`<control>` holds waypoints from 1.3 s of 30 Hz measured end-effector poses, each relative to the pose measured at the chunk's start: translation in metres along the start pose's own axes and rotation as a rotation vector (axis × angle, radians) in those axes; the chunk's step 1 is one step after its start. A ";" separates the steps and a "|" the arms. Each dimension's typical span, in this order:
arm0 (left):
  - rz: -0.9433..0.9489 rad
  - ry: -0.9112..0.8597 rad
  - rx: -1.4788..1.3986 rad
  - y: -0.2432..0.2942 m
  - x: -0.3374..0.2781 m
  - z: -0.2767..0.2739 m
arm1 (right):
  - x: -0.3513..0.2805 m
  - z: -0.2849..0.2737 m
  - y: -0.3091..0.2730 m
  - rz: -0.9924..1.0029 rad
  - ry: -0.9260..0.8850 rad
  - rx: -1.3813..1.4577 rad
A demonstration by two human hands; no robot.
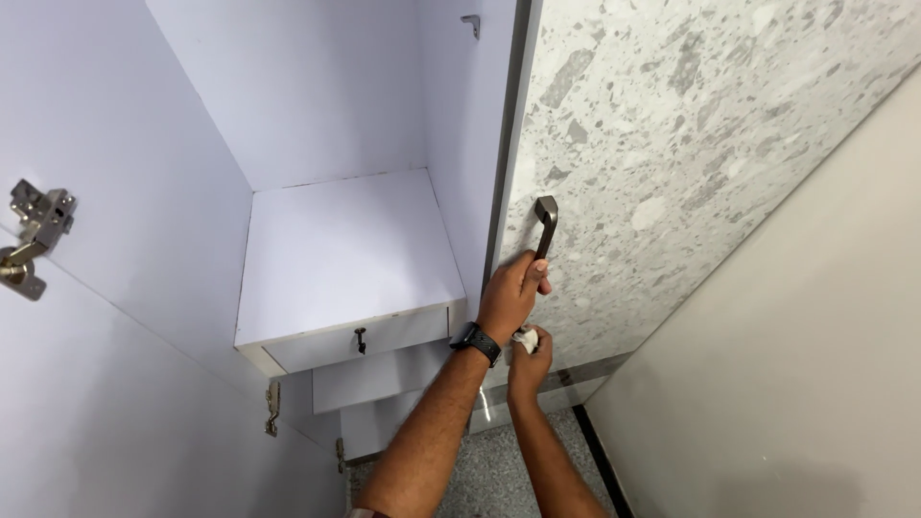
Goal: The person wipes the interior surfaces of a white cabinet using a white cloth. They clean the door, shelves, and side walls, then move to the exterior to wipe the marble-patterned door and the metal handle.
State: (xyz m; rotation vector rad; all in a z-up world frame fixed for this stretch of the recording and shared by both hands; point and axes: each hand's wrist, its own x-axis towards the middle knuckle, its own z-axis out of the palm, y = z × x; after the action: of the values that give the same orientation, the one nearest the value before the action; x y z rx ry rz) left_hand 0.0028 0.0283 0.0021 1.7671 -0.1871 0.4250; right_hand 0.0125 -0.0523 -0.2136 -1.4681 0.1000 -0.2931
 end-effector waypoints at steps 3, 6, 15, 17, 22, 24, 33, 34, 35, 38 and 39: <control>0.011 -0.010 -0.001 -0.003 0.002 -0.002 | -0.025 0.005 -0.045 -0.217 0.079 -0.051; 0.000 -0.021 -0.012 -0.003 0.001 -0.003 | -0.031 0.006 -0.050 -0.344 0.057 -0.180; 0.021 -0.077 -0.079 -0.012 0.006 -0.005 | -0.017 -0.011 0.003 -0.408 0.120 -0.427; 0.026 -0.078 -0.079 -0.012 0.008 -0.005 | -0.018 -0.009 -0.037 -0.419 0.138 -0.427; 0.031 -0.080 -0.076 -0.013 0.006 -0.006 | -0.017 -0.002 -0.048 -0.391 0.132 -0.367; 0.011 -0.091 -0.069 -0.013 0.007 -0.006 | -0.015 -0.001 -0.028 -0.215 0.055 -0.226; 0.005 -0.100 -0.078 -0.011 0.008 -0.010 | -0.007 0.001 -0.058 -0.182 0.088 0.024; 0.000 -0.106 -0.082 -0.011 0.007 -0.010 | -0.007 0.002 -0.061 -0.178 0.094 0.019; -0.002 -0.104 -0.084 -0.010 0.007 -0.010 | -0.006 0.003 -0.066 -0.247 0.109 -0.058; 0.007 -0.107 -0.096 -0.012 0.004 -0.009 | -0.008 -0.002 -0.055 -0.296 0.134 -0.240; 0.024 -0.103 -0.100 -0.013 0.005 -0.010 | -0.007 -0.003 -0.049 -0.280 0.135 -0.336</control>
State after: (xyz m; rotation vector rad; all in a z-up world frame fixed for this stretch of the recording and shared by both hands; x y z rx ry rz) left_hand 0.0104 0.0415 -0.0058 1.6905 -0.2975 0.3360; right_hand -0.0013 -0.0566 -0.1659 -1.7979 0.0531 -0.6275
